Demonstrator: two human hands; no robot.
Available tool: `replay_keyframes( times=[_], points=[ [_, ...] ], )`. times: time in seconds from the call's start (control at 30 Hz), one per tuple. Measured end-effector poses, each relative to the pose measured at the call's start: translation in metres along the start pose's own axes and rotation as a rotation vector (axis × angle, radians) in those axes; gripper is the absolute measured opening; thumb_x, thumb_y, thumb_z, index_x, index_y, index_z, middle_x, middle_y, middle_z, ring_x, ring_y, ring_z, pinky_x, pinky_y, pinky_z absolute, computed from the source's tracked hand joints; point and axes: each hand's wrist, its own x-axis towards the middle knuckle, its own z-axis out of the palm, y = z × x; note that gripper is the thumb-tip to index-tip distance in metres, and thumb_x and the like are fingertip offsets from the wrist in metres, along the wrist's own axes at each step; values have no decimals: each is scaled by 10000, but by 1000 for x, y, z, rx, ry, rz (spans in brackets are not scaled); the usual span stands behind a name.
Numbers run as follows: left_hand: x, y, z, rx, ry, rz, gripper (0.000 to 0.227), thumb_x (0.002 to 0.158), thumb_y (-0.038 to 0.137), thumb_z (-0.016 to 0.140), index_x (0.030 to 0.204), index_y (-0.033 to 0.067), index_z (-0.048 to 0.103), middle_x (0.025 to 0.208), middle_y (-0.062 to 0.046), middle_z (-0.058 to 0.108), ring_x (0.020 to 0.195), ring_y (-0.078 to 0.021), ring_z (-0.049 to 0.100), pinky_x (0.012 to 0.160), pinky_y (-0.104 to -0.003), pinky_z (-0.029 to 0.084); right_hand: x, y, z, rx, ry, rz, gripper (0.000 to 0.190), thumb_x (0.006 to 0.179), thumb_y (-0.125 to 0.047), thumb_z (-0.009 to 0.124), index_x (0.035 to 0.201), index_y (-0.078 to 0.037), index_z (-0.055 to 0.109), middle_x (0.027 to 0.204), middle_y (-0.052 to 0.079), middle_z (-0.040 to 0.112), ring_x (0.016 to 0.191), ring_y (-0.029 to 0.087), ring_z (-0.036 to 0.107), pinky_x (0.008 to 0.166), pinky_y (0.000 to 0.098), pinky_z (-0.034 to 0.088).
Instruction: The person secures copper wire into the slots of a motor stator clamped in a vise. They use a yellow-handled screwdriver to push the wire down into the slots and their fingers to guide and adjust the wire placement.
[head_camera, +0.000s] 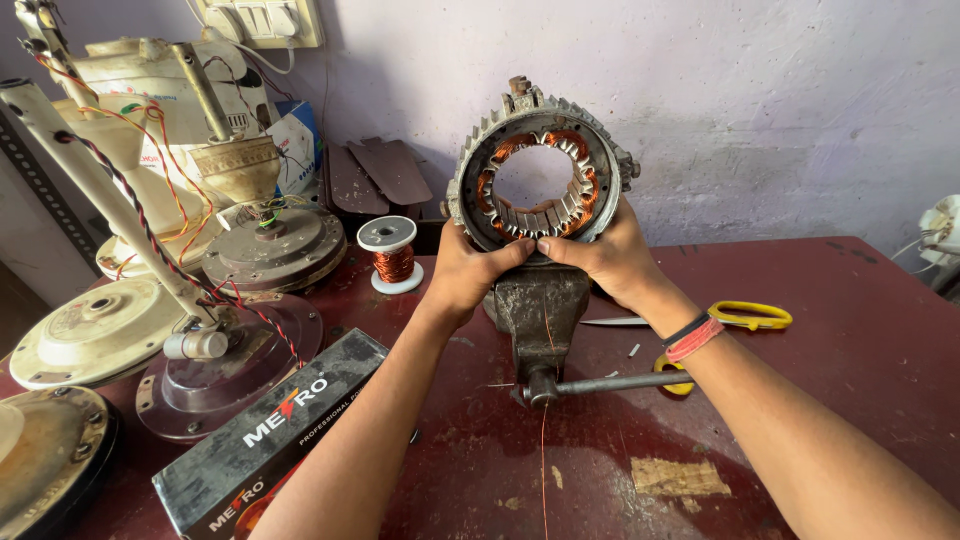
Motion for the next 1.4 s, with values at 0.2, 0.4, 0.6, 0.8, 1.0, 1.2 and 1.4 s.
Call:
replay_keyframes(
  times=[0.2,0.4,0.6,0.8,1.0,1.2,1.4],
  points=[
    [-3,10,-3,-68,-25,-51,469,784,64,823,1196,-44,626,1082,-142,737,970,-213,729,888,-357,610,2,-5,2,-24,-10,60,530,791,-131,843,1256,-31,609,1162,52,710,1087,159,688,975,340,589],
    [-3,8,0,-69,-3,-40,461,815,100,836,1199,-55,631,1070,-169,733,966,-228,721,884,-364,601,-1,-1,0,15,51,128,583,757,-153,868,1268,-33,613,1178,60,715,1091,174,687,986,359,573],
    [0,0,-2,-43,19,-3,559,782,69,838,1256,-40,563,1133,-160,704,1002,-227,712,890,-364,609,0,3,0,45,69,125,625,730,-156,882,1276,-33,601,1194,61,704,1109,178,679,1001,364,567],
    [-4,2,1,-41,36,-59,539,804,111,814,1256,-52,571,1138,-178,716,1009,-246,721,904,-382,598,-2,-5,7,61,127,209,641,721,-155,881,1278,-34,589,1186,77,701,1093,196,689,989,368,572],
    [-14,7,2,-149,11,-72,591,822,204,832,1298,-47,588,1195,-186,701,1156,-302,646,1049,-432,490,-10,-11,4,156,111,271,777,651,-270,919,1305,-20,581,1203,101,687,1156,242,647,1062,421,511],
    [-4,20,-14,7,76,-143,891,815,459,765,1504,70,355,1486,-187,467,1463,-327,358,1217,-486,177,-5,-7,-26,210,189,345,1006,553,-508,926,1386,-95,540,1351,37,638,1342,214,464,1162,434,231],
    [19,63,-42,-155,264,122,879,879,540,687,1474,-51,425,1456,-238,570,1443,-343,476,1250,-464,273,6,-27,-45,347,242,245,763,750,-439,870,1325,-21,591,1184,105,676,1156,280,592,1085,477,431]
  ],
)
